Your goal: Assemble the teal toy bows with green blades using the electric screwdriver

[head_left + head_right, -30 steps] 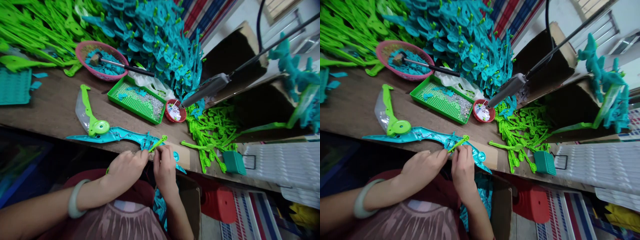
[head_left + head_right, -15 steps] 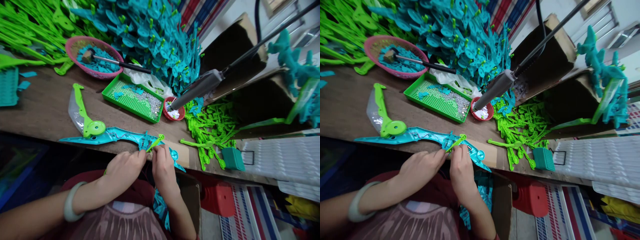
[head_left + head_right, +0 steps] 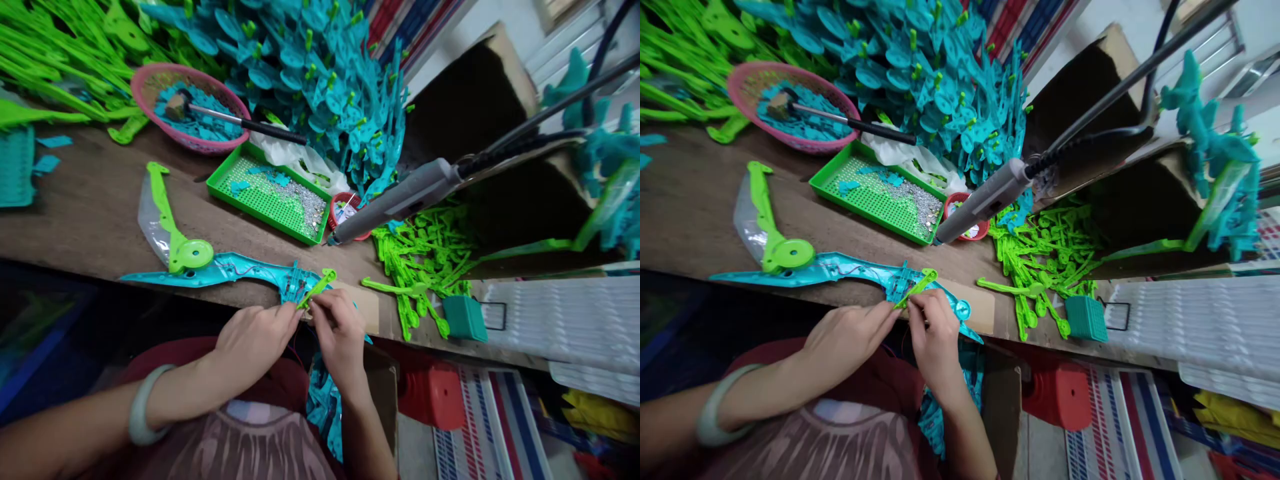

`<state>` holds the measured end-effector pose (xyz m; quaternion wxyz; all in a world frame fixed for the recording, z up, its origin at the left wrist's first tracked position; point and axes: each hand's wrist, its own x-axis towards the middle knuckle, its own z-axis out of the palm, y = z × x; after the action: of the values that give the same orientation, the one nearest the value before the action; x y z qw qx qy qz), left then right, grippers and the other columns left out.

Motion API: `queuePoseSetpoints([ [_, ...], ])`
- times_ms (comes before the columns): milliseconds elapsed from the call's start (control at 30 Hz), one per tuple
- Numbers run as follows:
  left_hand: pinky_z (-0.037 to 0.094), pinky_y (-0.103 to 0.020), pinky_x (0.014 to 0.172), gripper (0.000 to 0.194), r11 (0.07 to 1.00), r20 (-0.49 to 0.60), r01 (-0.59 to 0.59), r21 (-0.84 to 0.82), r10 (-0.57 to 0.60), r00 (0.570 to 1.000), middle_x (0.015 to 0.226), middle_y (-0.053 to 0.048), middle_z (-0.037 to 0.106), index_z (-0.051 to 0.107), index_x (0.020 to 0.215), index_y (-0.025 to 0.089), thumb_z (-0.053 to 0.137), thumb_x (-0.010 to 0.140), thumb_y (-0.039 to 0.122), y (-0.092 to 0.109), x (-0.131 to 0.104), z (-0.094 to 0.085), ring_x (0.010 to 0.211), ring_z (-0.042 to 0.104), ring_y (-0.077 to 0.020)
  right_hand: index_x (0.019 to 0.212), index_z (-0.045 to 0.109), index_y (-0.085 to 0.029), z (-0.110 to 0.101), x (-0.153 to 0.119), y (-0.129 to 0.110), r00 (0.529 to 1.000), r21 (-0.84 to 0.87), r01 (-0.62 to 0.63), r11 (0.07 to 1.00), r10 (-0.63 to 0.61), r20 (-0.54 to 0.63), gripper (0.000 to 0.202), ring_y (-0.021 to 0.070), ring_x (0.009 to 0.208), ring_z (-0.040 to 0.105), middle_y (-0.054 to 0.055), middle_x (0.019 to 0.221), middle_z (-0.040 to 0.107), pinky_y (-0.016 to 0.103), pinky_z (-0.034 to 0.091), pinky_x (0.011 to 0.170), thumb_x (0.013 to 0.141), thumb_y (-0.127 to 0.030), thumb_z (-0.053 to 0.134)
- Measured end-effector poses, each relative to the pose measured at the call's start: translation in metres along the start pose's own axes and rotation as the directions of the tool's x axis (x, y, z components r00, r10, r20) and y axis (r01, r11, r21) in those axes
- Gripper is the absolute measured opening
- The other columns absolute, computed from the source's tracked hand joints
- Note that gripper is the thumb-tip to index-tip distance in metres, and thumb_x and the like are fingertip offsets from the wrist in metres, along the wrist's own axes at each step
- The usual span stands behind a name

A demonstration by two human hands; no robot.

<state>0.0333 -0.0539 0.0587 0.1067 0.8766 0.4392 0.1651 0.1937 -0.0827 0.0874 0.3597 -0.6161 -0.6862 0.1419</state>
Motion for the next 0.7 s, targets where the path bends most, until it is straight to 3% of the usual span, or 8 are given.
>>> queuePoseSetpoints([
  [100,0.037,-0.031,0.04,0.038,0.997,-0.057,-0.006,-0.073,0.002,0.998,0.054,-0.002,0.065,0.064,0.082,0.021,0.037,0.106,0.032,-0.002,-0.002,0.005,0.046,0.067,-0.0252,0.1,0.068,-0.022,0.0,-0.002,0.002,0.999,0.075,0.0,0.997,0.004,-0.042,0.012,0.0145,0.087,0.065,0.003,0.093,0.065,0.027,0.056,0.074,0.096,-0.013,0.06],
  [167,0.035,-0.031,0.04,0.041,0.995,-0.106,-0.03,-0.097,0.02,0.994,0.053,-0.001,0.064,0.063,0.08,0.021,0.034,0.107,0.032,-0.002,-0.004,0.006,0.045,0.066,-0.0243,0.093,0.068,-0.021,0.002,-0.003,0.003,0.992,0.225,-0.121,0.967,0.125,-0.005,0.009,0.013,0.078,0.065,0.003,0.091,0.063,0.024,0.056,0.063,0.096,-0.018,0.061],
  [267,0.034,-0.031,0.042,0.044,0.99,-0.167,-0.069,-0.125,0.047,0.985,0.053,0.0,0.063,0.062,0.078,0.021,0.031,0.108,0.031,-0.001,-0.003,0.005,0.045,0.065,-0.0221,0.088,0.063,-0.021,0.008,-0.003,0.005,0.934,0.522,-0.326,0.788,0.354,0.049,0.007,0.0085,0.059,0.061,-0.001,0.087,0.06,0.02,0.054,0.047,0.091,-0.025,0.067],
  [367,0.032,-0.03,0.043,0.045,0.988,-0.206,-0.082,-0.129,0.054,0.977,0.051,0.001,0.062,0.062,0.078,0.021,0.031,0.108,0.03,0.0,-0.001,0.001,0.044,0.064,-0.0198,0.099,0.057,-0.023,0.014,-0.003,0.007,0.872,0.723,-0.385,0.573,0.482,0.083,0.021,0.0082,0.053,0.061,-0.004,0.082,0.061,0.018,0.053,0.042,0.086,-0.026,0.073],
  [567,0.029,-0.03,0.044,0.038,0.987,-0.164,-0.111,-0.116,0.091,0.982,0.053,0.001,0.063,0.064,0.081,0.021,0.037,0.106,0.028,-0.002,0.003,-0.002,0.045,0.064,-0.0193,0.1,0.067,-0.019,0.014,0.002,0.007,0.857,0.855,-0.433,0.286,0.424,0.292,0.023,0.0103,0.054,0.063,-0.001,0.078,0.066,0.018,0.053,0.04,0.082,-0.029,0.076],
  [700,0.032,-0.029,0.048,0.027,0.992,-0.087,-0.126,-0.027,0.123,0.988,0.059,0.0,0.066,0.065,0.086,0.021,0.044,0.103,0.025,-0.004,0.005,0.0,0.051,0.065,-0.0203,0.094,0.073,-0.016,0.013,0.007,0.01,0.848,0.86,-0.452,0.236,0.413,0.332,0.021,0.0091,0.049,0.06,-0.001,0.069,0.066,0.017,0.054,0.041,0.081,-0.032,0.078],
])
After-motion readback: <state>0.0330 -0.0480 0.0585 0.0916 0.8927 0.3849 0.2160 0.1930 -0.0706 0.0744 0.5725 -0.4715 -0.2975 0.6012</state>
